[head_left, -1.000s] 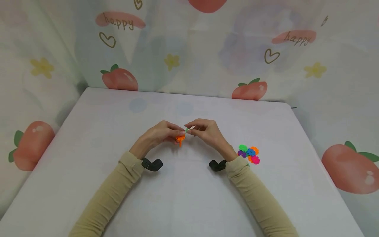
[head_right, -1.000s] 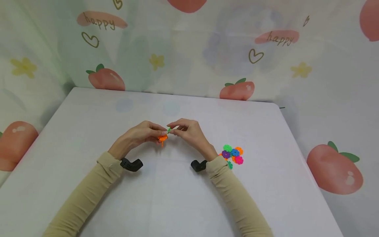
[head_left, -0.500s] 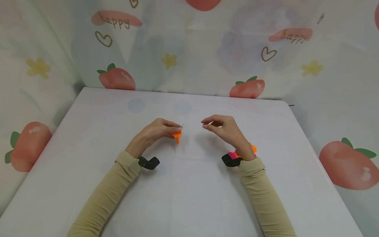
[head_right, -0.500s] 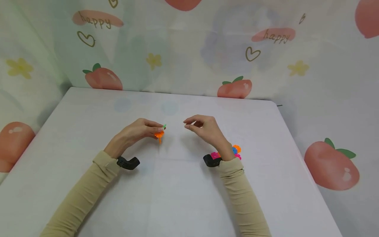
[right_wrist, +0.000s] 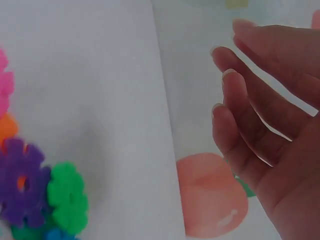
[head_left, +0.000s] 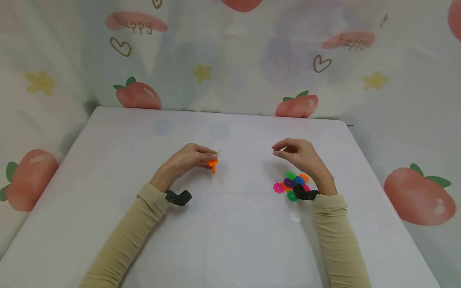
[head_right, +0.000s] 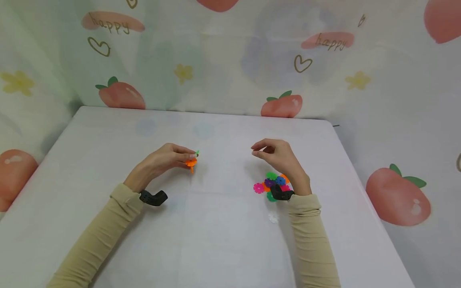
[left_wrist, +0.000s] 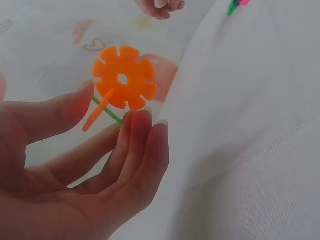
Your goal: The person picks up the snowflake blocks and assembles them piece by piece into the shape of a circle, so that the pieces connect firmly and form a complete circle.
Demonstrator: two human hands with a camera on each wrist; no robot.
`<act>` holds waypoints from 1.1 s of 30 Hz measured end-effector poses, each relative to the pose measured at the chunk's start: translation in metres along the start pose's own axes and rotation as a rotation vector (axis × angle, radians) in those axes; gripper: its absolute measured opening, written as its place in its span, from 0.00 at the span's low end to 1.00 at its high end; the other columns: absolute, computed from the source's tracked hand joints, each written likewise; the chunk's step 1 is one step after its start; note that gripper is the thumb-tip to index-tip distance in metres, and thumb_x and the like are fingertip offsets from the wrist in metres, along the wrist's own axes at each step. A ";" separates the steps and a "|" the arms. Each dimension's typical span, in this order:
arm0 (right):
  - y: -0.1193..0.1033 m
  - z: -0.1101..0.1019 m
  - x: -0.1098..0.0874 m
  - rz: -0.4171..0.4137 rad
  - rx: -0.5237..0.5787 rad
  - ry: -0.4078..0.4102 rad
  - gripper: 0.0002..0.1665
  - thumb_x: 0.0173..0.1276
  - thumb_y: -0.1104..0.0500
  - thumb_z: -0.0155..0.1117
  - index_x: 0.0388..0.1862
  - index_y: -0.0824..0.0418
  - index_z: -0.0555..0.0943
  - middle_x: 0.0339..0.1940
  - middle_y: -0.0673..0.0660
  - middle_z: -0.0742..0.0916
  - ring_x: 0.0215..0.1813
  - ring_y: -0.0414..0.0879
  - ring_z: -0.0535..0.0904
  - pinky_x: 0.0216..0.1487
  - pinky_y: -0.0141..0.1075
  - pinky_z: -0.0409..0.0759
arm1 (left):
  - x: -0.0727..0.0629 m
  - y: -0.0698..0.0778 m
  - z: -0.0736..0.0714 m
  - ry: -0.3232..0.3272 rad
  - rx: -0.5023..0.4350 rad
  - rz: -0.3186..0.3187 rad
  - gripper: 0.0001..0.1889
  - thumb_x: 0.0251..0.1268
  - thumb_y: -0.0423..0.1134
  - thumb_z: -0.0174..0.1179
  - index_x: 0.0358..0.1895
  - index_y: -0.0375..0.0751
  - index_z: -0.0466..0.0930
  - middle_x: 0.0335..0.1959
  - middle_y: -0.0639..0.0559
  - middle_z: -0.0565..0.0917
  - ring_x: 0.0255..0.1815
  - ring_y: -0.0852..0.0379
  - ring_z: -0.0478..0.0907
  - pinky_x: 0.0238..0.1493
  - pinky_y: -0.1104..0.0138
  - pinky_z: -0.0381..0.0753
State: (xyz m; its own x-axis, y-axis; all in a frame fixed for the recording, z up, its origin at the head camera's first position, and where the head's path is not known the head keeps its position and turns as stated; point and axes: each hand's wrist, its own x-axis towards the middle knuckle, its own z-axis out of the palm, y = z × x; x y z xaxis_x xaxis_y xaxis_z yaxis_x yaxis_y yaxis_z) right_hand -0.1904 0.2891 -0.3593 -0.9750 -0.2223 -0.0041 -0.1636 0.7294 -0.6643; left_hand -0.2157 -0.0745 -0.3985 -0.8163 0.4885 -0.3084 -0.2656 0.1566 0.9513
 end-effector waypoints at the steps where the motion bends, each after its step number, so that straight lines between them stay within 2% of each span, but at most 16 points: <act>1: 0.004 -0.001 -0.002 0.009 -0.011 -0.008 0.17 0.73 0.48 0.68 0.53 0.57 0.88 0.51 0.55 0.89 0.47 0.51 0.85 0.46 0.32 0.82 | -0.001 0.000 -0.001 0.001 -0.001 -0.001 0.21 0.73 0.37 0.64 0.62 0.26 0.80 0.49 0.41 0.86 0.45 0.52 0.84 0.56 0.59 0.86; 6: 0.025 -0.005 -0.015 0.055 -0.070 -0.054 0.18 0.74 0.51 0.68 0.55 0.61 0.86 0.51 0.59 0.89 0.47 0.53 0.84 0.43 0.31 0.83 | -0.002 -0.002 -0.003 0.001 -0.015 0.003 0.22 0.73 0.38 0.64 0.63 0.25 0.79 0.48 0.42 0.85 0.45 0.51 0.84 0.57 0.59 0.86; 14: 0.049 -0.008 -0.030 0.106 -0.159 -0.093 0.17 0.72 0.54 0.70 0.54 0.61 0.87 0.50 0.60 0.88 0.48 0.54 0.83 0.41 0.32 0.82 | -0.003 -0.002 -0.004 0.015 -0.025 -0.007 0.21 0.72 0.36 0.64 0.62 0.27 0.80 0.52 0.39 0.85 0.46 0.52 0.84 0.56 0.60 0.86; 20: 0.057 -0.006 -0.034 0.140 -0.183 -0.128 0.16 0.70 0.56 0.72 0.52 0.63 0.87 0.45 0.60 0.88 0.46 0.53 0.81 0.38 0.34 0.82 | -0.003 -0.002 -0.004 0.017 -0.012 -0.002 0.20 0.72 0.36 0.64 0.62 0.27 0.81 0.52 0.39 0.85 0.45 0.52 0.85 0.56 0.61 0.86; 25: 0.058 -0.001 -0.034 0.156 -0.209 -0.150 0.17 0.67 0.56 0.74 0.51 0.64 0.87 0.42 0.59 0.86 0.45 0.52 0.78 0.40 0.36 0.80 | -0.002 -0.002 -0.004 0.022 -0.002 -0.003 0.20 0.72 0.36 0.64 0.62 0.27 0.81 0.52 0.40 0.85 0.45 0.53 0.84 0.54 0.62 0.86; 33: 0.060 0.002 -0.031 0.113 -0.194 -0.112 0.15 0.66 0.58 0.76 0.45 0.63 0.81 0.39 0.58 0.85 0.43 0.51 0.79 0.42 0.36 0.79 | 0.001 -0.002 -0.003 0.021 0.003 0.003 0.21 0.72 0.37 0.65 0.61 0.27 0.81 0.50 0.41 0.86 0.45 0.53 0.84 0.54 0.62 0.87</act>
State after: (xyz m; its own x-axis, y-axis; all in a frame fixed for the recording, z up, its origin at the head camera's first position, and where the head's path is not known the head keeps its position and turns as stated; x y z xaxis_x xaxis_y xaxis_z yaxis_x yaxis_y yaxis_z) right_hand -0.1696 0.3379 -0.4005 -0.9677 -0.1948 -0.1601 -0.0910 0.8620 -0.4986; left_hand -0.2173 -0.0765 -0.4008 -0.8277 0.4705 -0.3058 -0.2620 0.1579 0.9521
